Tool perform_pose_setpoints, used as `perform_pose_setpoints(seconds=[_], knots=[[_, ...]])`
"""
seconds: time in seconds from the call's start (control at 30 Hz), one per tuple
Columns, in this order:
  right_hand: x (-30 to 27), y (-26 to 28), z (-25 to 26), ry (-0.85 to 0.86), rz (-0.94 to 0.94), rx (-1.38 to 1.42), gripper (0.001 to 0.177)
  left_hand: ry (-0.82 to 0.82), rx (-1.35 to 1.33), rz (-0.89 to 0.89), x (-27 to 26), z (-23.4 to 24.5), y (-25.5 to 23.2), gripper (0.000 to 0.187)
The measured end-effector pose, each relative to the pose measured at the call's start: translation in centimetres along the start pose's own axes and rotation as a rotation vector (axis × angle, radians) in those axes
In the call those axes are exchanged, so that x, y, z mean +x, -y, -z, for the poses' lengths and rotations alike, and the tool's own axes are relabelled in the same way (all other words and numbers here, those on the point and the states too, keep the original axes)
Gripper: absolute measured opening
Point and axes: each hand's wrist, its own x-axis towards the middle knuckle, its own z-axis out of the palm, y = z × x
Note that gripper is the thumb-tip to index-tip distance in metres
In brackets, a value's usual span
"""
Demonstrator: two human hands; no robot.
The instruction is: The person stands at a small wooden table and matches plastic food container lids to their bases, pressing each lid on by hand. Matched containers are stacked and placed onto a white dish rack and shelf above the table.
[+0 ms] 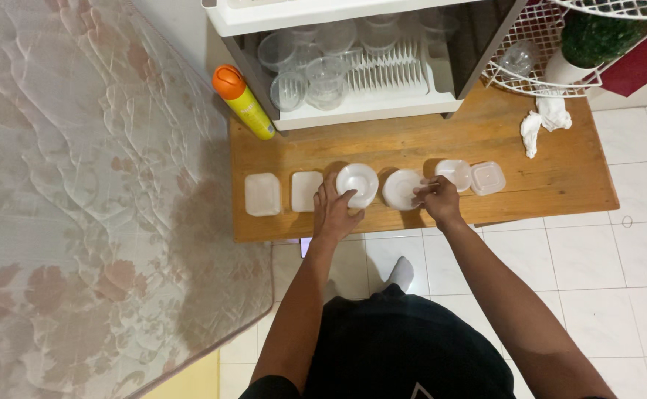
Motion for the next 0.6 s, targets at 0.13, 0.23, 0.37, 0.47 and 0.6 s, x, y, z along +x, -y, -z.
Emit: perform_pose_setpoints(seconds=[0.13,0.23,0.37,0.47,0.6], knots=[[-0.4,0.0,0.0,-0.075,0.104,-0.316,0.03,0.026,0.038,0.007,0.0,0.0,-0.2,0.054],[-0.6,-0.4,-0.4,-0.203,0.24,-0.555,0.034,0.07,0.077,0.027,0.3,0.0,-0.3,0.056],[-0.8,-0.9,-0.8,-0.293,0.18,-0.704,0.041,0.079,0.079,0.031,0.2,-0.1,-0.3,0.054],[-0.8,-0.9,-1.1,-0.282,0.133,-0.738,0.043,0.054,0.074,0.014,0.1,-0.2,-0.2,0.053],[-0.9,-0.6,-1.5,-0.295,0.085,-0.748,0.042,0.055,0.068,0.006,0.0,-0.3,-0.1,0.053]])
